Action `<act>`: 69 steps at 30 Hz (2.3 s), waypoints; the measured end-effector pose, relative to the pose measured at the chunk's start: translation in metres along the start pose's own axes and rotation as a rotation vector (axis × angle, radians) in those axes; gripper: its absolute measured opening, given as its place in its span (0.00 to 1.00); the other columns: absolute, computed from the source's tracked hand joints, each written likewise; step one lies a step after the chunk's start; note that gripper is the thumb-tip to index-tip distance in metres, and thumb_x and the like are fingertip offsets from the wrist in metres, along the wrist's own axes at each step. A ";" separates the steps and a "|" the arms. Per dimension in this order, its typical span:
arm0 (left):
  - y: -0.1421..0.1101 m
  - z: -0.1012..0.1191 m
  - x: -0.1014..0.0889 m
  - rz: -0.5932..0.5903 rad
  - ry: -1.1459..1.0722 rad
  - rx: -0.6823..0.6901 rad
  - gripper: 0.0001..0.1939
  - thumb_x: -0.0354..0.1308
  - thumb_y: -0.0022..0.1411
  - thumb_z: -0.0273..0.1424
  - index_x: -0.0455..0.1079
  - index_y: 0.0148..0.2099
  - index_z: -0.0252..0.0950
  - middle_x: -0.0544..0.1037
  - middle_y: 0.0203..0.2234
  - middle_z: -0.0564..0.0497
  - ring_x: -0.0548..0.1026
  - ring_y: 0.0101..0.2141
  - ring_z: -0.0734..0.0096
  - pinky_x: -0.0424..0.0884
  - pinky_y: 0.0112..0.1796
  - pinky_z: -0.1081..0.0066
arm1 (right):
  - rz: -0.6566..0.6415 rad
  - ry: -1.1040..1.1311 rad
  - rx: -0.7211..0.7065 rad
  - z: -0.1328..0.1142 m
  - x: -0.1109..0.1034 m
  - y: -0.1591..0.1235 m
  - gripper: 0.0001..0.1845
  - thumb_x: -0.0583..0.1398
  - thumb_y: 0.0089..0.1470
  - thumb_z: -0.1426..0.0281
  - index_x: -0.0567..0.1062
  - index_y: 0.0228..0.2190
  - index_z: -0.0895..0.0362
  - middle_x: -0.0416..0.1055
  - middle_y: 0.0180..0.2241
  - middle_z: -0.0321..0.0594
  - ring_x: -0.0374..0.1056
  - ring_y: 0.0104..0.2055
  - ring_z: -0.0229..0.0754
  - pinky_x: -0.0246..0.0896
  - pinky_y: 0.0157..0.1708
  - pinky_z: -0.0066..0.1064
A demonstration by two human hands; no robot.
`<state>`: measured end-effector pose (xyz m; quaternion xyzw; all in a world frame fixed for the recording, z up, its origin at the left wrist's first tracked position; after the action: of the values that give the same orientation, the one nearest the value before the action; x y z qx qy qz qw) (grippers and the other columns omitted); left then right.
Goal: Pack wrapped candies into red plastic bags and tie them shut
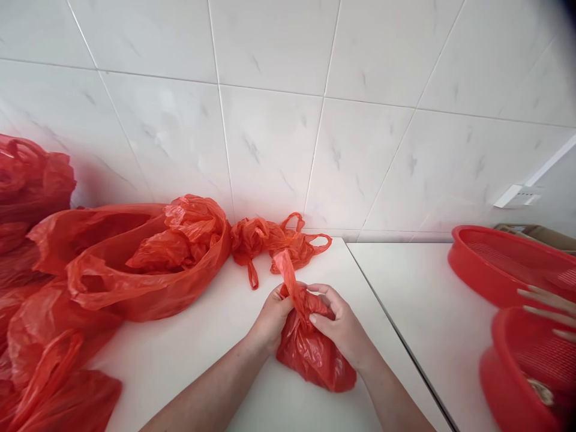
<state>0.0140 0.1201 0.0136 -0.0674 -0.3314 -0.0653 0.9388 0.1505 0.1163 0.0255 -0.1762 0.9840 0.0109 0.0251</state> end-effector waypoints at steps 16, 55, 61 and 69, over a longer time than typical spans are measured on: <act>-0.008 0.005 0.009 -0.185 0.470 0.212 0.02 0.63 0.54 0.27 0.72 0.31 0.35 0.75 0.32 0.50 0.72 0.35 0.69 0.67 0.39 0.71 | 0.147 0.172 -0.004 0.004 -0.011 0.005 0.11 0.59 0.45 0.72 0.77 0.34 0.54 0.76 0.36 0.38 0.70 0.38 0.44 0.62 0.40 0.32; -0.055 0.002 0.033 -0.058 1.186 0.481 0.35 0.64 0.52 0.34 0.57 0.62 0.49 0.54 0.62 0.45 0.52 0.61 0.48 0.54 0.57 0.48 | 0.581 0.083 -0.105 0.047 -0.075 0.019 0.22 0.58 0.52 0.50 0.71 0.24 0.56 0.70 0.24 0.34 0.63 0.27 0.39 0.60 0.28 0.29; -0.022 -0.030 0.035 -0.145 1.409 0.261 0.57 0.74 0.31 0.40 0.55 0.64 0.44 0.47 0.65 0.37 0.48 0.61 0.29 0.54 0.53 0.37 | 0.375 0.026 -0.037 0.049 -0.077 0.017 0.24 0.59 0.49 0.47 0.72 0.23 0.56 0.71 0.23 0.35 0.64 0.27 0.42 0.60 0.28 0.31; -0.068 -0.011 0.009 -0.148 1.236 0.384 0.18 0.58 0.46 0.20 0.74 0.40 0.41 0.78 0.41 0.49 0.73 0.45 0.54 0.65 0.49 0.63 | 0.365 -0.235 0.103 0.077 -0.089 0.031 0.29 0.53 0.47 0.43 0.77 0.33 0.54 0.76 0.27 0.45 0.71 0.28 0.50 0.66 0.29 0.40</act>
<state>0.0160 0.0513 0.0162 0.1747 0.2604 -0.0962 0.9447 0.2265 0.1786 -0.0467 0.0086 0.9891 -0.0144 0.1460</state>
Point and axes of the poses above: each hand's wrist, its own y-axis towards the middle knuckle, its own x-axis out of the palm, z = x × y, the point moved 2 cm from there along y, towards the middle knuckle
